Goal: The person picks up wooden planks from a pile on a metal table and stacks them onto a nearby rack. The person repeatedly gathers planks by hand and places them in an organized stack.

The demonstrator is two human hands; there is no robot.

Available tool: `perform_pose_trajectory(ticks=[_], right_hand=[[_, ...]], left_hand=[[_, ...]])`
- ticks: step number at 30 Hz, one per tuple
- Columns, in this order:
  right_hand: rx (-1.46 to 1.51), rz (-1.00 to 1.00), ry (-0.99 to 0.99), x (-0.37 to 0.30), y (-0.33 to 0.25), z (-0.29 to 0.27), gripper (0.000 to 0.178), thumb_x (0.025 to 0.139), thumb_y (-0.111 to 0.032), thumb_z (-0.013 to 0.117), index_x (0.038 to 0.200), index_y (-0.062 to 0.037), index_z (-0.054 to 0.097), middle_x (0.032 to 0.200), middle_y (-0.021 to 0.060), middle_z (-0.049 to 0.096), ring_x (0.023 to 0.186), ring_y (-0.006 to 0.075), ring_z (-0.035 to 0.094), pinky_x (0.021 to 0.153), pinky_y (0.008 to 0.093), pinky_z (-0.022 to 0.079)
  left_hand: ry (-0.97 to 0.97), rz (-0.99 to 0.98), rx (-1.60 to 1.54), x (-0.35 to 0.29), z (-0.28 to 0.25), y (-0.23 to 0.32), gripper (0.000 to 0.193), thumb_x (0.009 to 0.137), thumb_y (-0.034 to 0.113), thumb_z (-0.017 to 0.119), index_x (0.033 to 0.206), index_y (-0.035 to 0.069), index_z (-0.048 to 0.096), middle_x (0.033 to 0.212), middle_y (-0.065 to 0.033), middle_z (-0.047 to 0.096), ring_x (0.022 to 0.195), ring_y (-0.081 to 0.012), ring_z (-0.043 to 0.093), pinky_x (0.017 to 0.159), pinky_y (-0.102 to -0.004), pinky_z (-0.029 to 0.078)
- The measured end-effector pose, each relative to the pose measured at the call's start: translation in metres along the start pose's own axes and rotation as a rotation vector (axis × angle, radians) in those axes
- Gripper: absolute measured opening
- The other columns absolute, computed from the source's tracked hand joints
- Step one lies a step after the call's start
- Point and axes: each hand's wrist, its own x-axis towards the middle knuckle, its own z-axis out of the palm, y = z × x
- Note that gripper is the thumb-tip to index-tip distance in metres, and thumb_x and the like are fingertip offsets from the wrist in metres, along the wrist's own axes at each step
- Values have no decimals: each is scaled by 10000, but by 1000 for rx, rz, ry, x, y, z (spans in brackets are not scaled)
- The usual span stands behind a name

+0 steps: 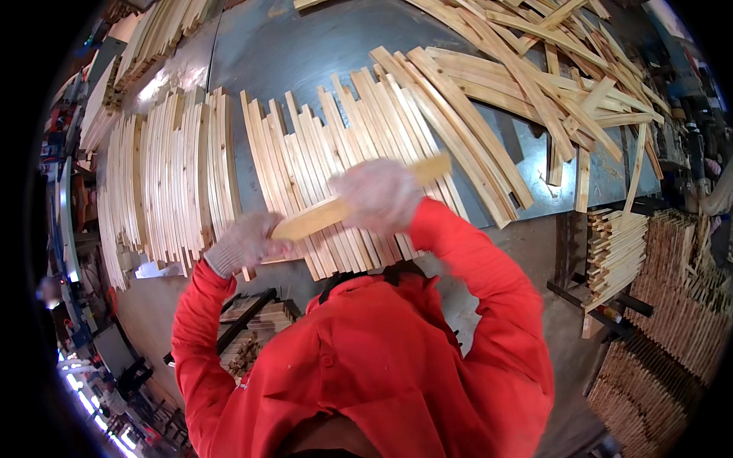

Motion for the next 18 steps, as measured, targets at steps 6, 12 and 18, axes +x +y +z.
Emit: perform_pose_trajectory(ticks=[6,12,18], right_hand=[[-251,847,396,-127,178,54,1113,637,-506,837,1494,-54,289,1414,261,438,1297,406,442,1081,441,378],[80,1054,-104,-109,179,56,1099,688,-513,769,1534,-95,206,1443,238,412,1311,378,455,1075,432,390],[329,950,-49,-102,175,48,879,718,-327,762,1450,-39,371,1326,268,519,1236,385,509,1045,407,420]], left_hand=[[602,-18,-902,-1,98,-59,354,880,290,680,1135,53,620,838,-79,652,773,-167,603,711,-323,492],[840,-487,-964,50,125,-64,303,902,213,661,1109,-1,604,884,-33,633,774,-121,568,690,-290,471],[1017,-254,-1140,81,170,-92,346,932,193,629,1216,8,554,1020,-88,661,860,-190,593,764,-332,485]])
